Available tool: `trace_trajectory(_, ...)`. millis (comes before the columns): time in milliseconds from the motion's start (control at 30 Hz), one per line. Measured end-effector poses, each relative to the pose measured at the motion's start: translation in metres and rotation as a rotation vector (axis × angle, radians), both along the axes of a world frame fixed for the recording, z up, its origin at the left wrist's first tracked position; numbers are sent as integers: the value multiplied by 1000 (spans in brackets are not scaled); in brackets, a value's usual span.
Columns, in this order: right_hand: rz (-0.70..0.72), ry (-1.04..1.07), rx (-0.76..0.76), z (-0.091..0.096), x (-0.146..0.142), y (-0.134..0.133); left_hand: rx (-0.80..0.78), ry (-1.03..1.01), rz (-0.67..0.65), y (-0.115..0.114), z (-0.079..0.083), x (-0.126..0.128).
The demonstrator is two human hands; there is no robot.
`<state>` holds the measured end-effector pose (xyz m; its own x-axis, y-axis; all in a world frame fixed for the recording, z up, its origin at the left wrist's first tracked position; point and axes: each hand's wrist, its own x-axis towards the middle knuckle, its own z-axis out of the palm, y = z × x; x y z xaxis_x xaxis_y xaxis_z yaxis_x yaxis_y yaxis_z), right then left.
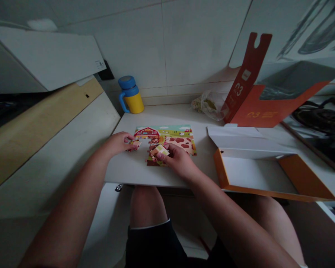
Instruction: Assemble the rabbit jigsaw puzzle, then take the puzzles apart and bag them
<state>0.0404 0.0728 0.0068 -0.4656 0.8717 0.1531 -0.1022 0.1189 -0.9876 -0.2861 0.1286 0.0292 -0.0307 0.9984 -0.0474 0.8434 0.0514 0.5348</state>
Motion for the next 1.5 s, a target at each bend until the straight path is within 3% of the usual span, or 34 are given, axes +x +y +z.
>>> trace_trajectory(133, 0, -22, 5, -4, 1, 0, -55, -8, -26, -4, -2, 3)
trace_trajectory(267, -1, -37, 15, -6, 1, 0, -217, -170, 70, -6, -5, 7)
trace_trajectory(367, -11, -40, 26, -6, 0, 0, -259, -233, 58, -13, 3, 14)
trace_trajectory(467, 9, 1, 1, -5, -1, 0, -207, -310, -14, -28, 16, 35)
trace_trajectory(567, 30, 55, -20, -5, -2, 1, -196, -550, -93, -47, 23, 69)
trace_trajectory(633, 17, 69, -19, -7, -2, 2, -173, -715, -75, -59, 18, 96)
trace_trajectory(767, -126, 44, -9, -10, -3, 4, -10, -936, 104, -77, -3, 143)
trace_trajectory(833, -183, -21, 14, -9, -2, 3, 61, -952, 188, -81, -14, 159)
trace_trajectory(933, -140, -141, 70, -5, 0, 1, 177, -874, 240, -80, -23, 169)
trace_trajectory(1067, -117, -135, 95, 1, 3, 0, 270, -592, 89, -63, -16, 154)
trace_trajectory(1167, -138, -130, 87, 0, 3, 1, 306, -217, 186, -40, -4, 123)
trace_trajectory(1267, -157, -174, 76, -2, 3, 2, 138, 160, 269, -14, 4, 88)
trace_trajectory(1367, -157, -196, 86, -3, 3, 2, 77, 207, 326, 9, 4, 64)
trace_trajectory(1500, -139, -211, 101, -3, 3, 2, 39, 142, 360, 32, -2, 51)
